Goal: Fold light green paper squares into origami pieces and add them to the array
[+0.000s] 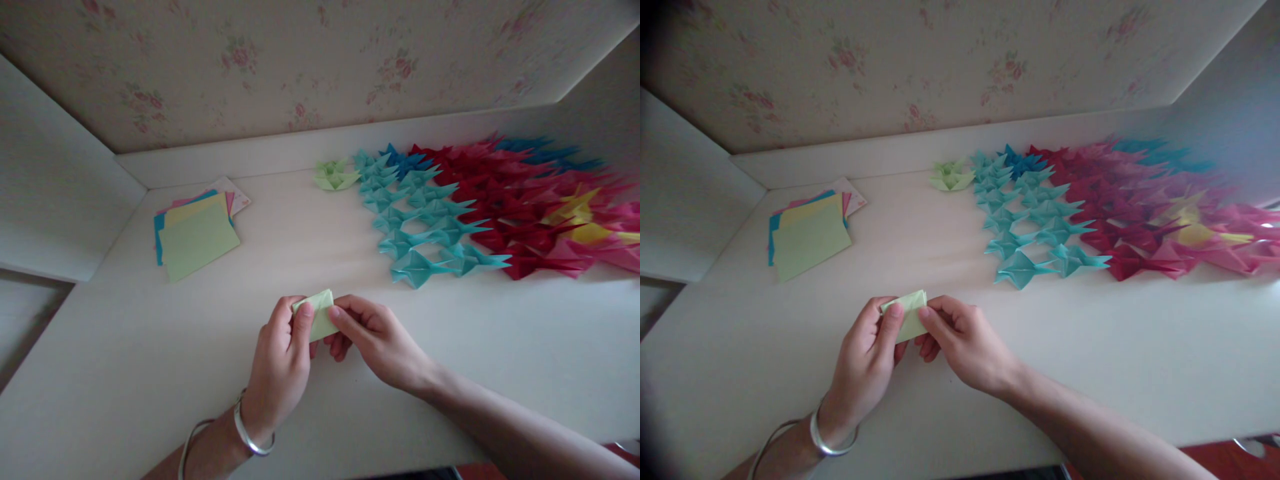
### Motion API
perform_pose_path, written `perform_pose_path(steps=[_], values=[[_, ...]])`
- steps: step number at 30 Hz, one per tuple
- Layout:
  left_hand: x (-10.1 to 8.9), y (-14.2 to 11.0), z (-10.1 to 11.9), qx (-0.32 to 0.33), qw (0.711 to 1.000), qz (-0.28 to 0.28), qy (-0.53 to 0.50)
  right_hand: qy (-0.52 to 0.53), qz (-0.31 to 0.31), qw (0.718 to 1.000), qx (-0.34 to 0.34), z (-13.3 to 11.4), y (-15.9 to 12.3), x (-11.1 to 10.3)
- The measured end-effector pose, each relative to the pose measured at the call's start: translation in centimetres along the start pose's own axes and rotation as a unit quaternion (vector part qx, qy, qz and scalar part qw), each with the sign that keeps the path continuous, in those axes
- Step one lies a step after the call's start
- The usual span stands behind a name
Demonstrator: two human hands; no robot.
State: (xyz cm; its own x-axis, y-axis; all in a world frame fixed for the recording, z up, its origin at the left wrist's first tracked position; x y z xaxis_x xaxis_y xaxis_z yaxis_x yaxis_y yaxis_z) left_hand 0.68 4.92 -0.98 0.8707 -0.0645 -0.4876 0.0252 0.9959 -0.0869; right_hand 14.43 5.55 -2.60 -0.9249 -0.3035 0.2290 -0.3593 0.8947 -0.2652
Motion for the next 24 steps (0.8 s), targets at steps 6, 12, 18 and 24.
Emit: perform_pose_path(steps=[6,12,18,24], values=[[0.2,0.0,-0.1,-0.017,0.999,-0.011,-0.034,0.060,-0.029,0.997,0.025,0.2,0.0,0.5],[0.0,0.5,-0.2,-0.024,0.997,-0.067,-0.038,0.065,0.008,0.998,0.022,-0.4,0.1,-1.0],[-1.5,1.4,0.8,0.033,0.992,-0.050,-0.110,0.099,0.003,0.995,-0.017,-1.3,0.2,-2.3],[-1.7,1.1,1.7,0.068,0.978,-0.131,-0.147,0.157,-0.013,0.987,-0.028,-1.1,0.4,-3.0]])
Point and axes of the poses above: each hand's wrist, its own y-axis towards the middle knuckle, its own x-axis out of the palm, z = x × y, the point moved 6 cm from there along y, towards the middle knuckle, and after that the axes turned 6 degrees about y, right-handed, at the moved point
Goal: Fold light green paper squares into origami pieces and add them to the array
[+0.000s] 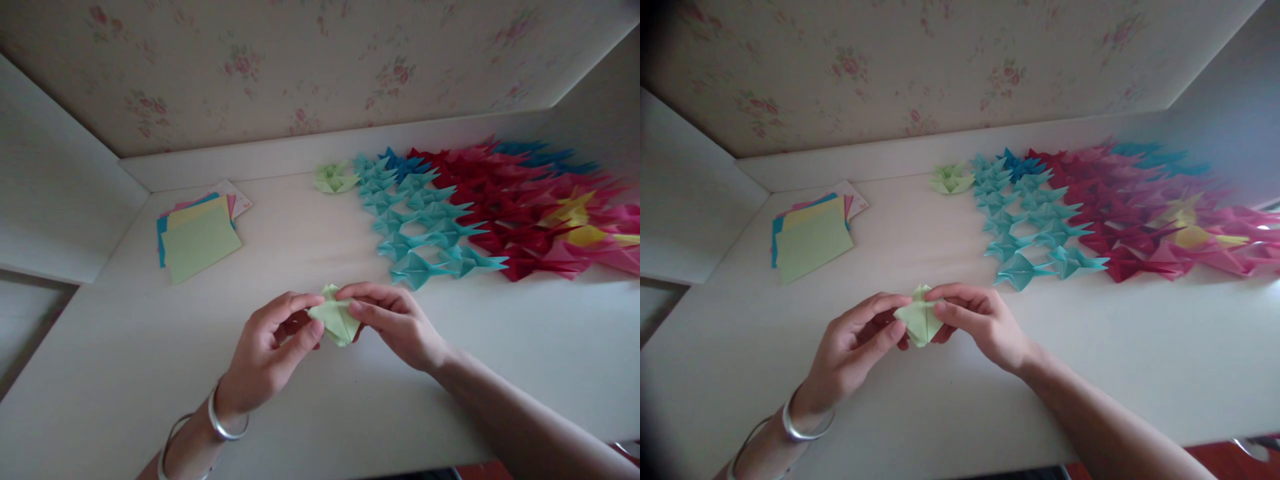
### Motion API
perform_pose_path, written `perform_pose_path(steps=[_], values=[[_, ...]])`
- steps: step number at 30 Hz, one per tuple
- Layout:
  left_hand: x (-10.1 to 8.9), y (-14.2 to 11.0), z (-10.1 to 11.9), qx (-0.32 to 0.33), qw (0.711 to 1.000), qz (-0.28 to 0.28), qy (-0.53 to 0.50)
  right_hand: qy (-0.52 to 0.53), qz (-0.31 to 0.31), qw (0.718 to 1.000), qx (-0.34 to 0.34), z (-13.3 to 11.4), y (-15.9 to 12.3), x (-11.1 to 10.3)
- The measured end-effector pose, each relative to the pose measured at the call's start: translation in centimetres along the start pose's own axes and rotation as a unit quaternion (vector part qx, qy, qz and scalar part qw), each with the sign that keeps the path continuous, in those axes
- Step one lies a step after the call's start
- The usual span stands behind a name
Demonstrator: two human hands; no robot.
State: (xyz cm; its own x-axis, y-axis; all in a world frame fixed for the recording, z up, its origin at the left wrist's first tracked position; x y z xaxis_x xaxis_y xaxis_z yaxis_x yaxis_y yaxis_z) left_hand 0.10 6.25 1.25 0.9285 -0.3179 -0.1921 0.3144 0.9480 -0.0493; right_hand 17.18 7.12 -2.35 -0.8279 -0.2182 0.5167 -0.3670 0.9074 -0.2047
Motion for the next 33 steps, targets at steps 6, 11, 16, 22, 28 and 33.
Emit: perform_pose_path(steps=[6,11,16,22,28,33], values=[[0.0,-0.1,-0.5,-0.001,0.999,-0.025,-0.036,0.011,-0.047,0.999,-0.012,-0.7,-0.3,0.3],[0.0,0.0,-0.8,-0.012,0.996,-0.028,-0.084,0.030,-0.061,0.998,-0.019,-0.8,-0.4,0.6],[0.0,0.2,-0.8,-0.024,0.997,-0.016,-0.078,0.036,-0.055,0.998,0.005,-0.4,-0.2,0.9],[0.2,0.0,-0.2,0.033,0.999,0.005,0.031,-0.006,-0.006,1.000,0.002,0.0,0.1,0.3],[0.1,0.0,0.3,0.074,0.995,0.006,0.066,-0.030,-0.002,0.999,-0.024,-0.4,-0.4,0.3],[-0.4,0.3,0.3,0.088,0.987,0.054,0.123,-0.120,-0.033,0.991,-0.055,-1.2,-0.6,1.1]])
Point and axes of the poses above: each hand's wrist, its own y-axis towards the middle knuckle, its own x-axis out of the palm, z = x × y, the point moved 6 cm from there along y, towards the middle knuckle, and after that the axes turned 6 degrees about y, right-handed, at the moved point
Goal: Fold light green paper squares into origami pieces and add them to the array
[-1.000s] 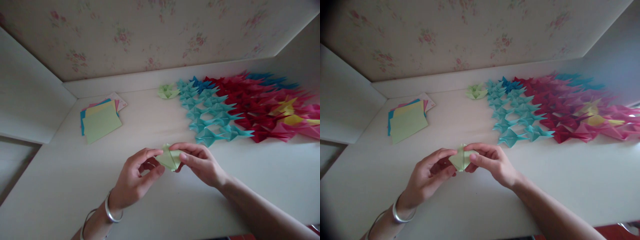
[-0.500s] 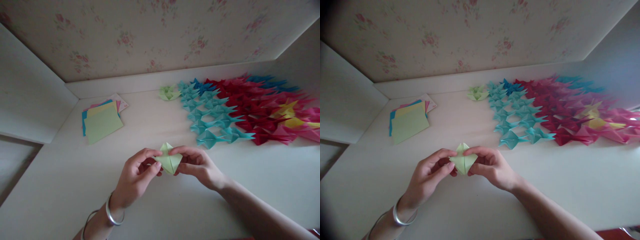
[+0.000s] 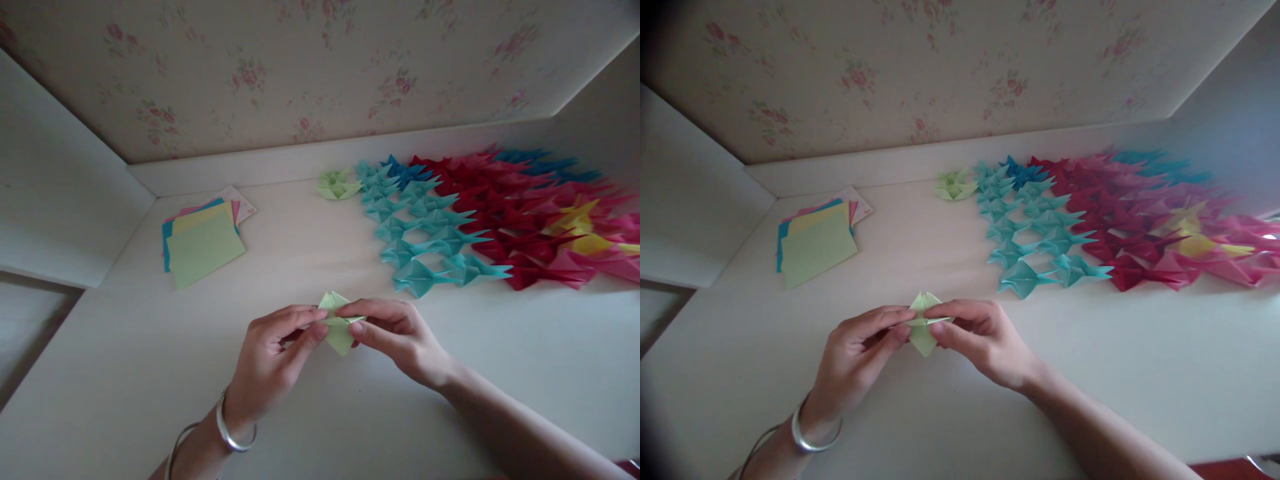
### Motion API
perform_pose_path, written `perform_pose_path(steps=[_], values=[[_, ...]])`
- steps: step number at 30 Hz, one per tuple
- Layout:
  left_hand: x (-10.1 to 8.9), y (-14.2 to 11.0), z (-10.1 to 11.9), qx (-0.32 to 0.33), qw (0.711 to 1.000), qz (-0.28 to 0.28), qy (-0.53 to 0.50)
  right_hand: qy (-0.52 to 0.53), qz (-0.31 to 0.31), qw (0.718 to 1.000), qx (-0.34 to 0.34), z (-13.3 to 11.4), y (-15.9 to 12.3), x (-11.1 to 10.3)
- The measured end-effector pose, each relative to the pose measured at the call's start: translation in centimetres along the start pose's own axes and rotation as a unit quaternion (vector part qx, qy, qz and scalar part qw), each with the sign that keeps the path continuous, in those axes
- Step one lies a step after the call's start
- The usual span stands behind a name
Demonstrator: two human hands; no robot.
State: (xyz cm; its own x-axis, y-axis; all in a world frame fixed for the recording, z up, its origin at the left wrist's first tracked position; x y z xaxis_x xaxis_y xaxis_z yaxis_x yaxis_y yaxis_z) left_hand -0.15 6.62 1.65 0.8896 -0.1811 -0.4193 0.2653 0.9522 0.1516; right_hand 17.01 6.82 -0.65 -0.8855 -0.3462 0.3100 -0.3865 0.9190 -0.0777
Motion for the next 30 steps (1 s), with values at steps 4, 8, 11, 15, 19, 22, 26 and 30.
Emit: perform_pose_path(steps=[4,8,11,15,19,22,26,30], values=[[-0.4,-0.3,-0.1,0.000,0.999,0.034,0.009,-0.091,0.018,0.992,-0.082,-0.7,0.1,-0.2],[-0.7,-0.8,-0.3,-0.028,0.997,0.077,0.014,-0.173,0.104,0.969,-0.141,-0.9,-0.3,-0.7],[-0.4,-1.0,-0.5,-0.049,0.994,0.098,-0.019,-0.195,0.160,0.954,-0.164,-0.8,-0.8,-0.6],[0.6,-1.2,-1.2,-0.085,0.989,0.102,-0.068,-0.178,0.200,0.948,-0.173,-0.5,-1.2,-0.7],[1.2,-1.4,-1.6,-0.091,0.991,0.084,-0.056,-0.182,0.202,0.947,-0.169,-0.3,-1.3,-0.7],[1.2,-1.3,-1.1,-0.051,0.996,0.067,-0.035,-0.171,0.201,0.953,-0.146,0.0,-1.3,-0.6],[1.5,-1.0,0.8,0.050,0.998,-0.012,0.021,-0.118,0.215,0.965,-0.088,0.3,-0.8,-1.1],[1.7,-0.9,1.6,0.108,0.984,-0.088,0.113,0.005,0.202,0.979,0.010,0.8,0.0,-1.8]])
Point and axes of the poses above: each hand's wrist, its own y-axis towards the middle knuckle, its own x-axis out of the palm, z = x × y, the point moved 6 cm from there along y, towards the middle knuckle, and after that the axes turned 6 degrees about y, right-handed, at the moved point
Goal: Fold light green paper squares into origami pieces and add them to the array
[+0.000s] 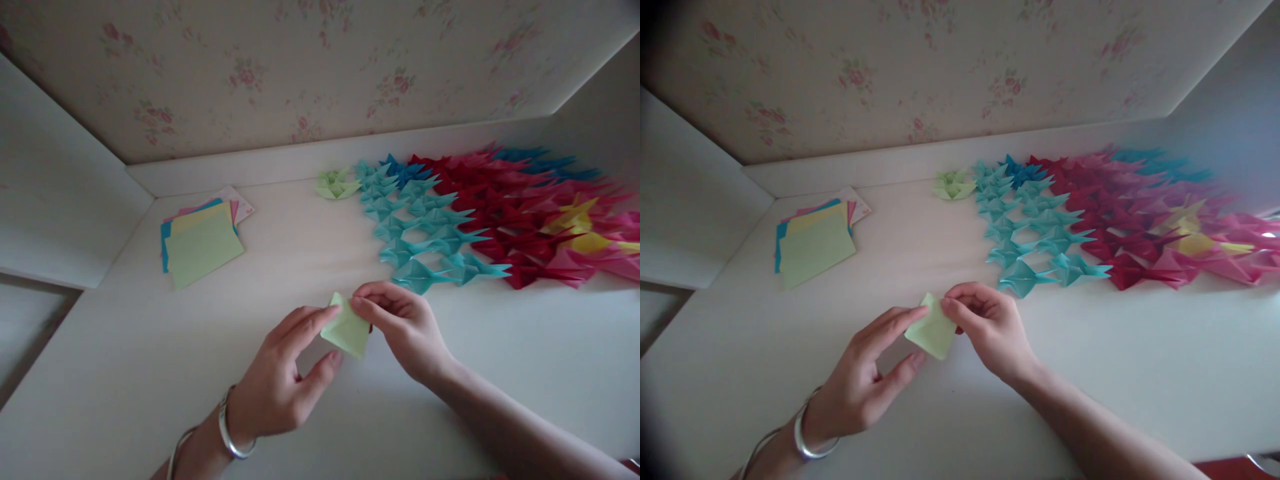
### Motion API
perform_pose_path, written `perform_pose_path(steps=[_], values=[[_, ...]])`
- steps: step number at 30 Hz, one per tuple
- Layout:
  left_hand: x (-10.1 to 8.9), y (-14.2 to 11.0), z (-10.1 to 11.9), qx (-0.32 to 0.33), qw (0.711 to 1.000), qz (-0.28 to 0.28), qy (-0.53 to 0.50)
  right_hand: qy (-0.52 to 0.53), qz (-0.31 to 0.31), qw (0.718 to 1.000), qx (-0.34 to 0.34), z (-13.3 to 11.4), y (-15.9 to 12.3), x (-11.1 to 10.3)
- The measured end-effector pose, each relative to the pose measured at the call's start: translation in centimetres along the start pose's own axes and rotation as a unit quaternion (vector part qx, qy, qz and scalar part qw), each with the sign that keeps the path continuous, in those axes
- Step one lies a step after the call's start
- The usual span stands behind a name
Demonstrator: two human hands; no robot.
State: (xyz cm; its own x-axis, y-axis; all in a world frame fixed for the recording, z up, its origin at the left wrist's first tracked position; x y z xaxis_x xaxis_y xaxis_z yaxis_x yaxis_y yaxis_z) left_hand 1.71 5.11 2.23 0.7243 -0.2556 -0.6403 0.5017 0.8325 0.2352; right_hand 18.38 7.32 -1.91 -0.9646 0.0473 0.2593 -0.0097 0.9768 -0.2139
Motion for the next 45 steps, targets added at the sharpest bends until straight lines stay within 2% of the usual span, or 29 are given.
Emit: perform_pose_path(steps=[3,6,9,11,14,18,21,25,31,35,40,45], values=[[-0.3,-0.2,0.2,0.076,0.992,0.031,0.098,0.033,-0.048,0.997,0.056,0.3,0.4,0.5],[-0.7,-0.4,-0.1,0.085,0.982,0.085,0.146,0.034,-0.090,0.993,0.069,0.6,0.3,1.0],[-1.3,0.0,-0.6,0.016,0.992,0.102,0.078,-0.002,-0.120,0.993,0.020,0.1,0.1,1.3],[-1.3,0.3,-1.4,-0.072,0.995,0.070,-0.021,-0.045,-0.145,0.988,-0.011,-0.4,-0.2,1.4],[-0.7,0.2,-2.3,-0.192,0.966,0.017,-0.172,-0.089,-0.175,0.980,-0.015,-0.8,-0.4,1.6],[-0.2,0.0,-2.7,-0.242,0.935,-0.007,-0.259,-0.090,-0.192,0.977,0.016,-0.6,-0.4,1.8],[0.1,0.0,-2.5,-0.248,0.928,-0.026,-0.277,-0.057,-0.193,0.978,0.049,-0.3,-0.6,1.8],[0.4,0.0,-2.2,-0.243,0.913,-0.042,-0.324,-0.012,-0.187,0.981,0.053,-0.3,-0.9,1.7],[1.0,-0.6,-2.2,-0.228,0.867,-0.072,-0.437,0.066,-0.212,0.974,0.047,0.0,-1.2,1.5],[1.3,-1.1,-2.8,-0.236,0.841,-0.044,-0.484,0.132,-0.223,0.963,0.068,0.3,-1.4,1.5],[1.2,-1.0,-2.8,-0.203,0.844,0.014,-0.497,0.168,-0.204,0.961,0.080,0.2,-1.3,1.7],[1.3,-0.9,-2.4,-0.198,0.828,-0.016,-0.524,0.192,-0.188,0.958,0.098,0.0,-1.4,1.9]])
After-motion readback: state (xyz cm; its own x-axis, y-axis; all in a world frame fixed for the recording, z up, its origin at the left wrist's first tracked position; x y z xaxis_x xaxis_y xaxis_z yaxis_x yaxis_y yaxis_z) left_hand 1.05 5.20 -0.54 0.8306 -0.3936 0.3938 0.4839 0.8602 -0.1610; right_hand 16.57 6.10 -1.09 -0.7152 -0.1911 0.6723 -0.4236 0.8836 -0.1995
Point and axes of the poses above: each hand's wrist, its own y-axis towards the middle knuckle, its own x-axis out of the palm, z = x × y, the point moved 6 cm from there along y, towards the middle knuckle, and after that the axes turned 6 degrees about y, right-handed, at the moved point
